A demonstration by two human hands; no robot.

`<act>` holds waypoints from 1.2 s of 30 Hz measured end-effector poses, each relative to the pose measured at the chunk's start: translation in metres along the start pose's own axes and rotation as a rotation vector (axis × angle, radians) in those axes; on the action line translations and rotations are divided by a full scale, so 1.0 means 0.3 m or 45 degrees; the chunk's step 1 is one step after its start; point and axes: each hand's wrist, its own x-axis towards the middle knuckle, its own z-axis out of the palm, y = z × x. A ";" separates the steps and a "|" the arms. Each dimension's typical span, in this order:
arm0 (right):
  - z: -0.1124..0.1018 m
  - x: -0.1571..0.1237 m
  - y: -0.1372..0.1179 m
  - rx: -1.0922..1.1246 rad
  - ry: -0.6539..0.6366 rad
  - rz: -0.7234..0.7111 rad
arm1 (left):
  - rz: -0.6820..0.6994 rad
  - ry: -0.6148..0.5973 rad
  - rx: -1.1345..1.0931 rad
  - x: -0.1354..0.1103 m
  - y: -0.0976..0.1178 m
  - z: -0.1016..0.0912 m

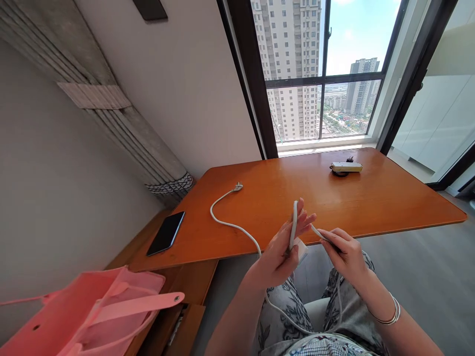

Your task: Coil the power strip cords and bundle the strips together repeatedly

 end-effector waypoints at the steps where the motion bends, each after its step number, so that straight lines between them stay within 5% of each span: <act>1: -0.005 0.004 -0.014 -0.017 -0.033 -0.031 | 0.022 -0.038 0.097 0.006 0.009 0.001; 7: -0.027 0.031 -0.090 -0.028 -0.143 -0.096 | 0.117 -0.310 0.760 0.040 0.055 0.029; 16: 0.025 -0.001 -0.086 0.563 -0.138 0.362 | 0.163 -0.300 1.181 0.064 0.009 0.057; 19: 0.028 -0.003 -0.084 0.688 -0.171 0.386 | 0.126 -0.273 1.214 0.064 -0.001 0.046; 29: 0.003 -0.018 -0.043 0.464 -0.275 0.277 | 0.072 0.151 1.076 0.051 -0.023 -0.017; 33: -0.010 0.009 -0.068 0.257 -0.051 -0.021 | 0.105 0.124 0.937 0.059 -0.009 -0.015; 36: -0.039 0.045 -0.109 0.173 -0.035 -0.265 | 0.164 0.092 0.812 0.065 0.008 -0.016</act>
